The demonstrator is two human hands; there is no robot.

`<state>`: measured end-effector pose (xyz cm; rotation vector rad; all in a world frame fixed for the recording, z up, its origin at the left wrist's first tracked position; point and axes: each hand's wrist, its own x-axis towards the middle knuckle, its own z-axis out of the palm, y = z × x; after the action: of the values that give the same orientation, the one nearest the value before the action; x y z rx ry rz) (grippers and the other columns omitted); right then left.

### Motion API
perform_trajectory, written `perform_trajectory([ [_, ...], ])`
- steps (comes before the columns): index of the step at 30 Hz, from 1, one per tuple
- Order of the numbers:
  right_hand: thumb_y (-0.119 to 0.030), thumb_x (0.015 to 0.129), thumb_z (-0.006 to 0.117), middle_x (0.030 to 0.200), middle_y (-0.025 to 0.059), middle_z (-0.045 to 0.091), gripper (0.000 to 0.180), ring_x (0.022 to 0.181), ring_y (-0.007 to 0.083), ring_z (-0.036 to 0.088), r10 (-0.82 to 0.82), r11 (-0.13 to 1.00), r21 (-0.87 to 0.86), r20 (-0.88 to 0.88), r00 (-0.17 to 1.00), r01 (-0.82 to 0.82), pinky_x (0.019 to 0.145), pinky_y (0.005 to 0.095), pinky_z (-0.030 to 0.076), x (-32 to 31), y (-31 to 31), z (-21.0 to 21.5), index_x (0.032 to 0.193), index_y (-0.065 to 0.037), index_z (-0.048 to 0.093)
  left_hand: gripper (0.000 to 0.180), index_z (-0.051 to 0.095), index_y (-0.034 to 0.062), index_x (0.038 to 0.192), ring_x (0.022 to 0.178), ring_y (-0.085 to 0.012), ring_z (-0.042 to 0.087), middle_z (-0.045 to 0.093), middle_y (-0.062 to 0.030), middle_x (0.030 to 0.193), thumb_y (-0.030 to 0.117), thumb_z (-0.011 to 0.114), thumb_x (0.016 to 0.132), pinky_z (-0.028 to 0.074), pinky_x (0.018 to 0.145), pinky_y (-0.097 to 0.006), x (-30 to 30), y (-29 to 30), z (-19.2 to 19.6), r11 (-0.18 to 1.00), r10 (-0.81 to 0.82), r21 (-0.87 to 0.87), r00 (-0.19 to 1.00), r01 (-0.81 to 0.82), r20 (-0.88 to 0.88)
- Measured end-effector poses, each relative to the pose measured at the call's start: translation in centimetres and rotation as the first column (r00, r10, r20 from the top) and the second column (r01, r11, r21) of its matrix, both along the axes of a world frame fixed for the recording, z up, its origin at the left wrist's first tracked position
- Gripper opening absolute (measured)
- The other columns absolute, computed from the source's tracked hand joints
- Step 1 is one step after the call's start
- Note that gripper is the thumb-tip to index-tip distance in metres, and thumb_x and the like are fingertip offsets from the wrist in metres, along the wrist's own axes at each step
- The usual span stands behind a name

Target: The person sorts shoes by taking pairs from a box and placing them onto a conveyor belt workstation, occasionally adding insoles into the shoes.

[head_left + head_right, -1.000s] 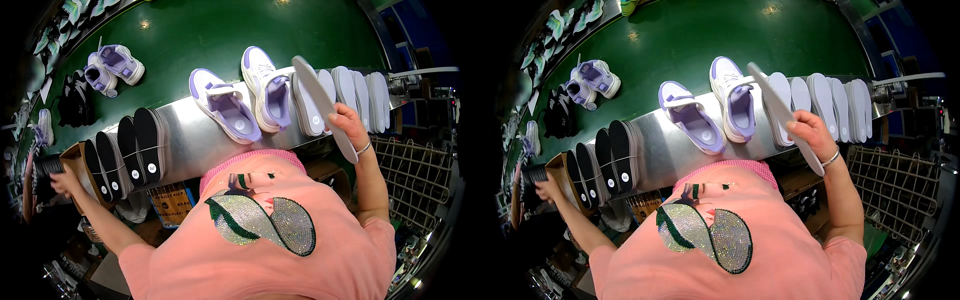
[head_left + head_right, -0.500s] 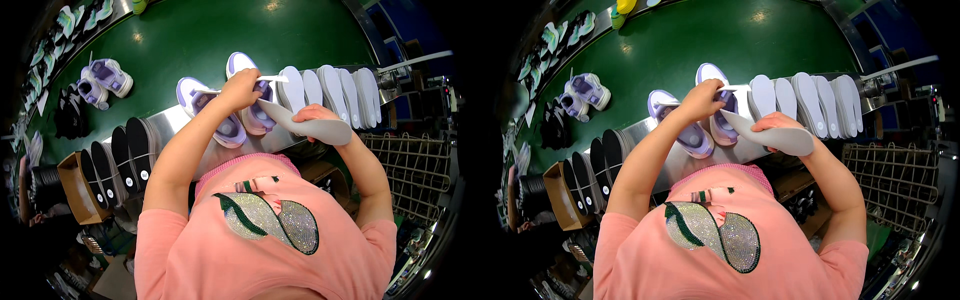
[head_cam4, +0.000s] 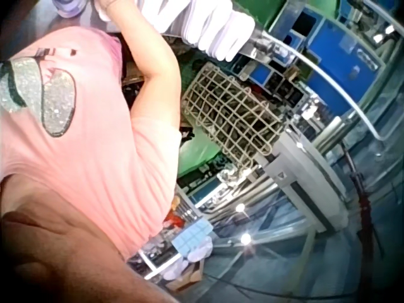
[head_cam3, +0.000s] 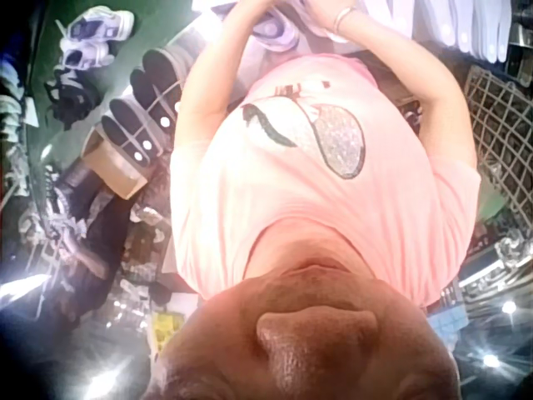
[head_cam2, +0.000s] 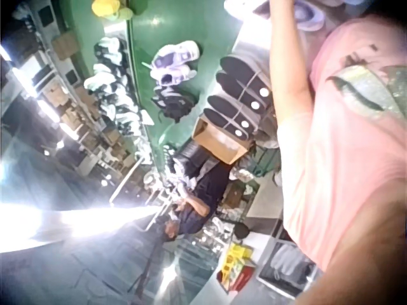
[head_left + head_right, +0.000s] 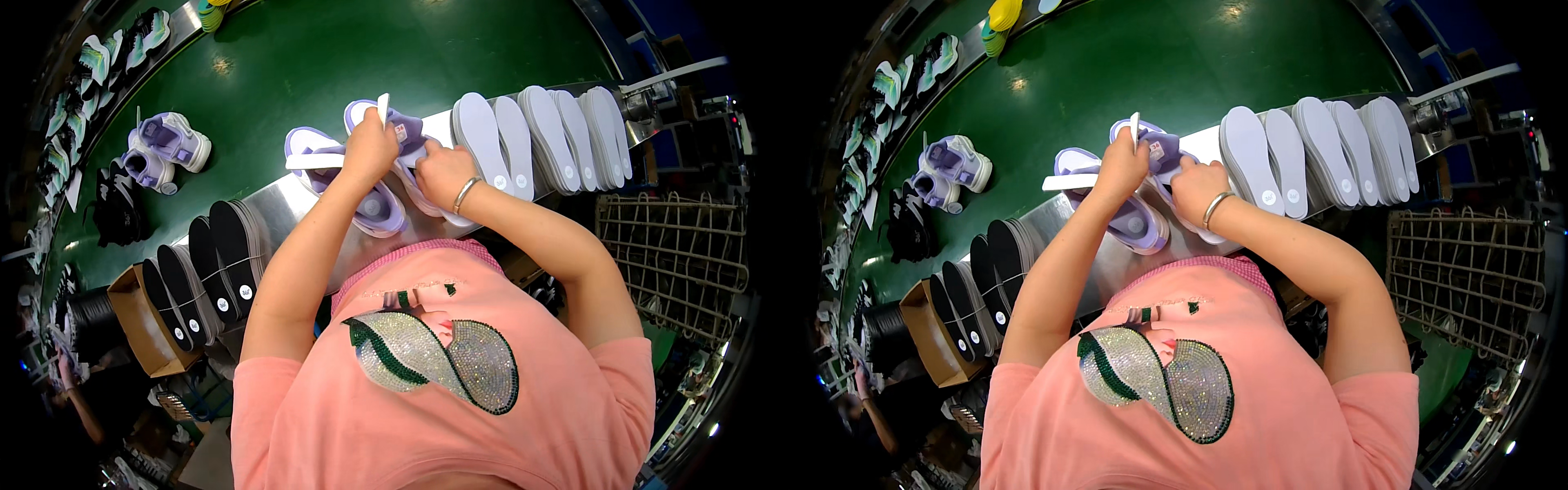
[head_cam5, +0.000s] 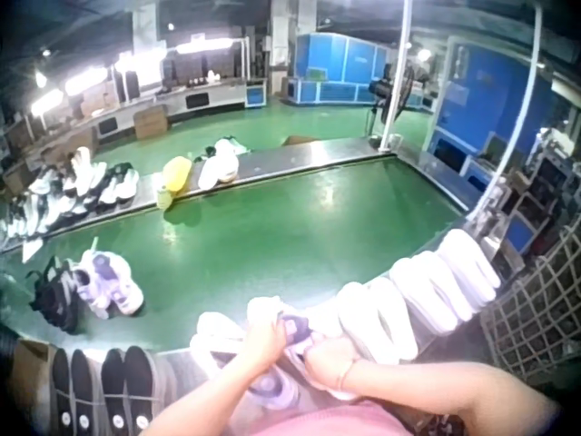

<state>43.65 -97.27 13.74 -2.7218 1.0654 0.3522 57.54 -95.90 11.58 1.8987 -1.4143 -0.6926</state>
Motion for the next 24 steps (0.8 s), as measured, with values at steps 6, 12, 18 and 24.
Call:
perform_trajectory([
  [6, -0.029, 0.064, 0.058, 0.085, 0.013, 0.055, 0.04, 0.074, 0.0269, 0.057, -0.029, 0.99, 0.13, -0.235, 0.972, 0.061, 0.067, 0.0382, 0.044, -2.9, 1.0, 4.9, 0.095, -0.004, 0.051, 0.019, 0.04, -0.0051, 0.085, 0.069, -0.0406, 0.055, 0.055, -0.0262, 0.073, 0.011, 0.045, 0.077, 0.044, 0.064, -0.045, -0.5, 0.4, 0.1, 0.994, 0.096, 0.05, 0.994, -0.098, 0.049],
  [12, -0.014, 0.066, 0.052, 0.076, 0.0153, 0.058, 0.014, 0.071, 0.0283, 0.058, 0.065, 0.996, 0.075, -0.116, 0.991, -0.057, 0.062, 0.0345, 0.047, -2.2, 0.8, 4.1, 0.071, -0.004, 0.06, 0.019, 0.04, -0.0053, 0.085, 0.07, -0.0408, 0.054, 0.055, -0.0267, 0.073, 0.011, 0.045, 0.076, 0.043, 0.063, -0.046, -0.5, 0.1, 0.4, 0.994, 0.088, 0.061, 0.996, -0.089, 0.027],
  [18, -0.011, 0.068, 0.051, 0.08, 0.015, 0.06, 0.014, 0.074, 0.0268, 0.059, -0.005, 0.987, 0.159, -0.185, 0.983, 0.035, 0.065, 0.0353, 0.047, 1.1, -0.8, -0.8, 0.075, -0.006, 0.062, 0.02, 0.039, -0.0053, 0.084, 0.069, -0.0418, 0.053, 0.054, -0.0272, 0.072, 0.01, 0.048, 0.075, 0.043, 0.062, -0.046, -0.6, 0.2, -0.3, 0.998, 0.059, -0.018, 0.998, -0.059, -0.035],
  [24, -0.014, 0.068, 0.052, 0.088, 0.021, 0.058, 0.022, 0.083, 0.0278, 0.058, 0.232, 0.906, 0.421, -0.432, 0.871, -0.033, 0.07, 0.0349, 0.046, 2.2, -3.3, -3.0, 0.084, -0.003, 0.063, 0.02, 0.039, -0.0054, 0.084, 0.07, -0.0421, 0.053, 0.054, -0.0272, 0.073, 0.01, 0.048, 0.075, 0.042, 0.062, -0.046, -0.5, -0.2, -0.8, 0.998, 0.044, -0.037, 0.995, -0.048, -0.086],
])
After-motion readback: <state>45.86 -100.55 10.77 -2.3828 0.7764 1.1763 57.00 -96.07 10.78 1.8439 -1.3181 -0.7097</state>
